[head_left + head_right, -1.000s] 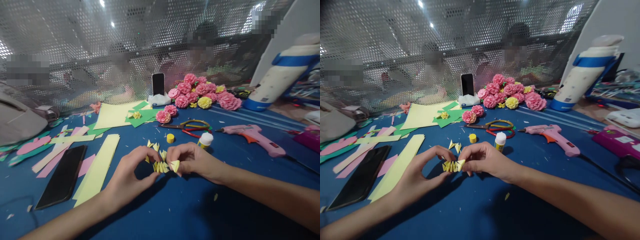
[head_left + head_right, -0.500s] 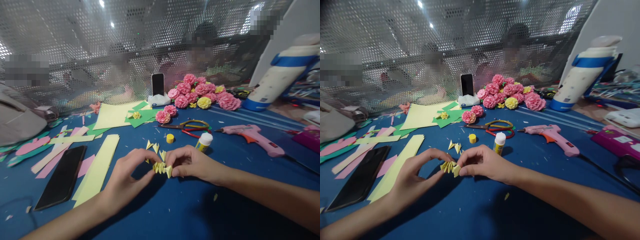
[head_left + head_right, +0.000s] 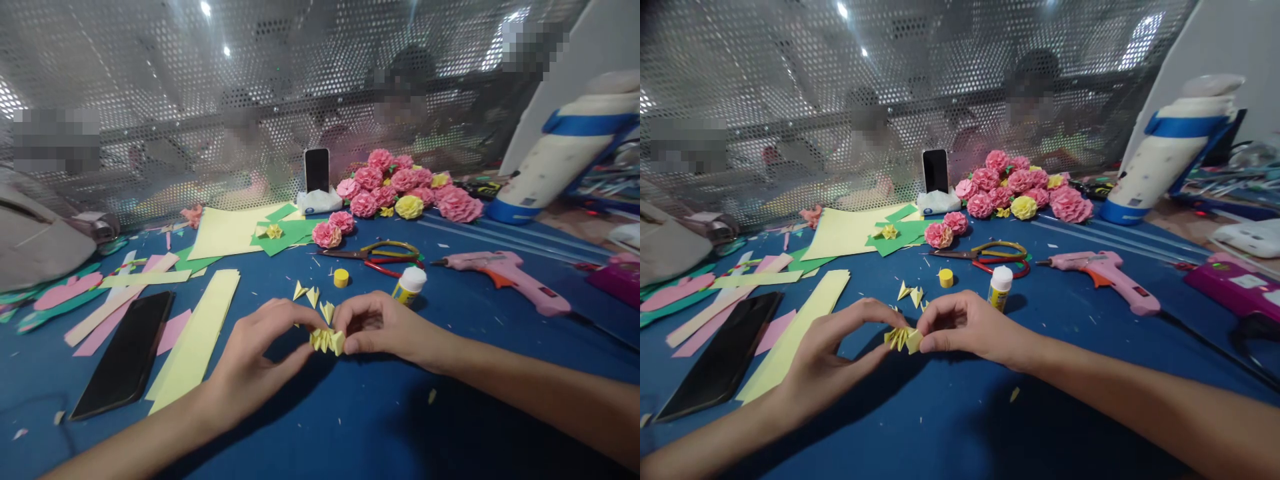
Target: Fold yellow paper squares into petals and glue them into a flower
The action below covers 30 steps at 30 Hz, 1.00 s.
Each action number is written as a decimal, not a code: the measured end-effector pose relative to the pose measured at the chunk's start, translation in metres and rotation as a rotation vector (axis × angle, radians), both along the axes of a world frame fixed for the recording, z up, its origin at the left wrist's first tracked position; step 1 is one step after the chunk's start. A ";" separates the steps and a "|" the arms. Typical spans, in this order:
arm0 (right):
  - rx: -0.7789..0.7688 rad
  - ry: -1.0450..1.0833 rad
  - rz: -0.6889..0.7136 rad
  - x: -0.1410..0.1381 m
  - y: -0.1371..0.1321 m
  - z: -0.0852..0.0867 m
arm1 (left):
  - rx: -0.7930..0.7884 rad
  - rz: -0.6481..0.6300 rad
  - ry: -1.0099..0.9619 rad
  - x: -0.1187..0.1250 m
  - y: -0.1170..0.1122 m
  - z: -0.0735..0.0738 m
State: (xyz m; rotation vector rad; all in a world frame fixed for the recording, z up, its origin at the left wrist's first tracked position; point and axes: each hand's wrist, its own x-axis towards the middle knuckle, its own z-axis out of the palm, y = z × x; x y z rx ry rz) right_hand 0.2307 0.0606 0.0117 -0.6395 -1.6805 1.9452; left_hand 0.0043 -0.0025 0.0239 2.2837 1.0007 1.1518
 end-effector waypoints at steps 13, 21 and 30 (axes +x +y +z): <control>0.045 0.011 -0.030 0.000 0.003 0.001 | -0.081 -0.044 -0.105 -0.001 0.004 -0.001; 0.049 -0.009 0.003 0.000 0.003 0.002 | -0.083 -0.049 -0.115 0.001 0.004 0.001; 0.065 -0.052 -0.011 0.002 0.004 0.002 | -0.095 -0.049 -0.133 0.000 0.004 0.001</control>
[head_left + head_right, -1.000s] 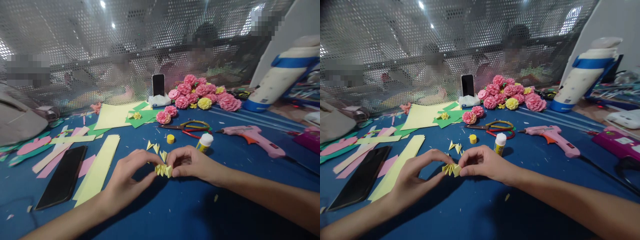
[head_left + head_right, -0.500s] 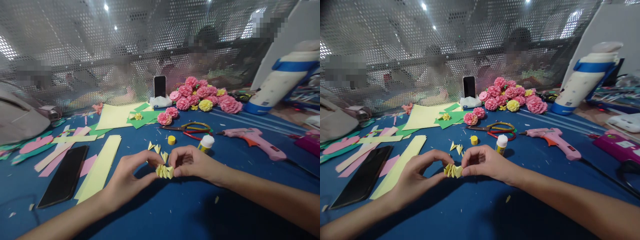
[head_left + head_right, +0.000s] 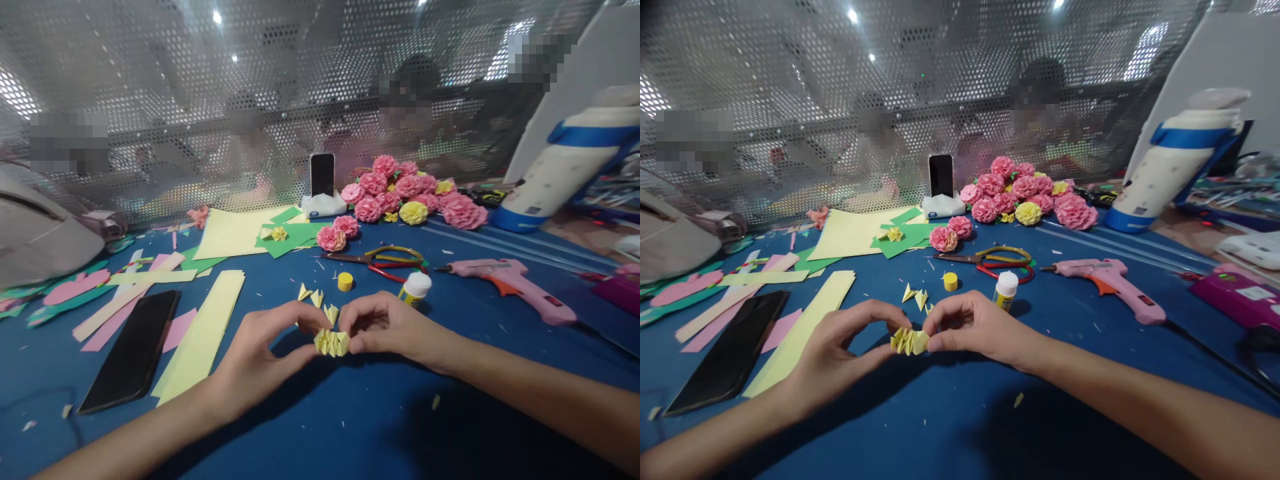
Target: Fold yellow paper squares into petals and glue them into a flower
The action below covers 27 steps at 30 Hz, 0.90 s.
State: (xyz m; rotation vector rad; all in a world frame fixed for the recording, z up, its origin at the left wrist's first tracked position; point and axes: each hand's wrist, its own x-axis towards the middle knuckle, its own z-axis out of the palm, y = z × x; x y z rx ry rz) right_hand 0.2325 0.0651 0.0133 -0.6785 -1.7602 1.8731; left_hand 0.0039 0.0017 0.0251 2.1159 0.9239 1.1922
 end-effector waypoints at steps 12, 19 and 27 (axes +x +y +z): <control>0.075 0.063 -0.024 0.000 0.001 -0.001 | -0.096 -0.003 -0.052 0.002 0.001 -0.003; 0.108 0.104 0.038 0.000 0.001 0.000 | -0.139 -0.009 -0.060 0.003 -0.001 -0.001; 0.094 0.091 0.037 0.000 0.000 -0.001 | -0.174 -0.026 -0.066 0.004 -0.001 -0.002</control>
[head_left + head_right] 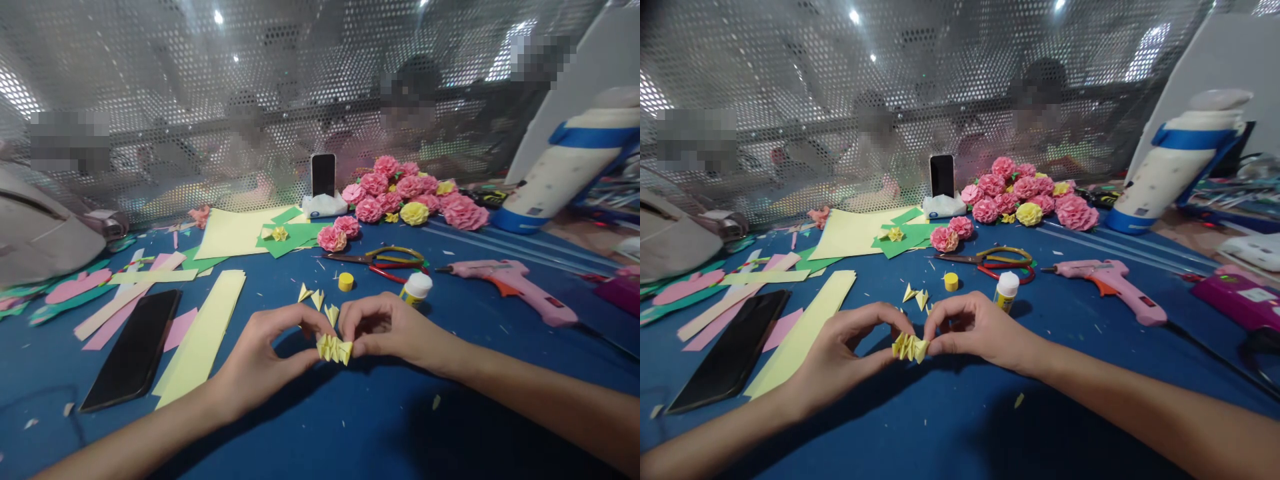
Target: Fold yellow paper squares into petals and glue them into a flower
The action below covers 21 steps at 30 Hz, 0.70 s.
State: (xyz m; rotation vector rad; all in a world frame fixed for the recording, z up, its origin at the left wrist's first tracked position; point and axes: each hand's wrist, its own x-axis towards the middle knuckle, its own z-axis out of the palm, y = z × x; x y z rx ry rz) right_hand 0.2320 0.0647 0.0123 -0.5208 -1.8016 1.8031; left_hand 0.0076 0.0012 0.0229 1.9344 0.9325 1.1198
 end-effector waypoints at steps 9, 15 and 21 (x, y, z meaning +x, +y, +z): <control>-0.016 -0.049 -0.023 0.001 0.000 0.001 | 0.008 0.008 -0.013 -0.001 0.000 0.004; -0.010 -0.036 -0.022 0.001 0.001 0.000 | 0.023 0.015 -0.018 -0.001 -0.001 0.003; -0.001 -0.030 -0.013 0.002 0.002 -0.001 | 0.039 0.026 -0.026 -0.001 0.000 0.003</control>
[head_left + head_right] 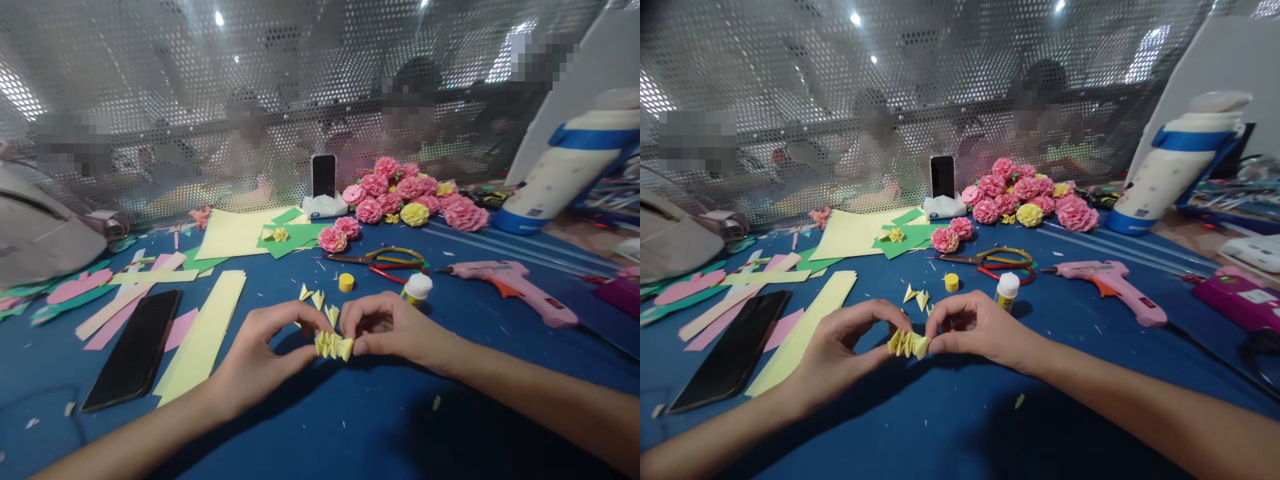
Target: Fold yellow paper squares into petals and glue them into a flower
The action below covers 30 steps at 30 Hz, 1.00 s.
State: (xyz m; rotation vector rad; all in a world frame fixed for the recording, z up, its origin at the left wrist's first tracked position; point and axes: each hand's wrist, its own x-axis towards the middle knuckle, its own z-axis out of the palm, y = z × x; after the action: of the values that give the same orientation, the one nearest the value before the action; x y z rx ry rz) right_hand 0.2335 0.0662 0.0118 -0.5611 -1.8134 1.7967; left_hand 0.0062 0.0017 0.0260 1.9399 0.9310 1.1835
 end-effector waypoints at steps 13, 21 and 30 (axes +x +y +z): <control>0.024 -0.033 -0.008 -0.001 0.000 0.001 | 0.015 -0.024 0.034 -0.001 -0.001 0.002; 0.012 -0.095 0.013 0.002 0.000 0.002 | -0.015 -0.079 0.078 -0.001 0.000 0.006; 0.017 -0.196 0.030 0.000 -0.001 0.006 | -0.062 -0.133 0.100 0.001 0.000 0.009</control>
State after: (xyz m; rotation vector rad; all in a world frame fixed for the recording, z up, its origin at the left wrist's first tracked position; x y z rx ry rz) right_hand 0.2340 0.0649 0.0182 -0.7287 -1.9739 1.7976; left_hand 0.0074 0.0013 0.0350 1.9931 0.8645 0.9796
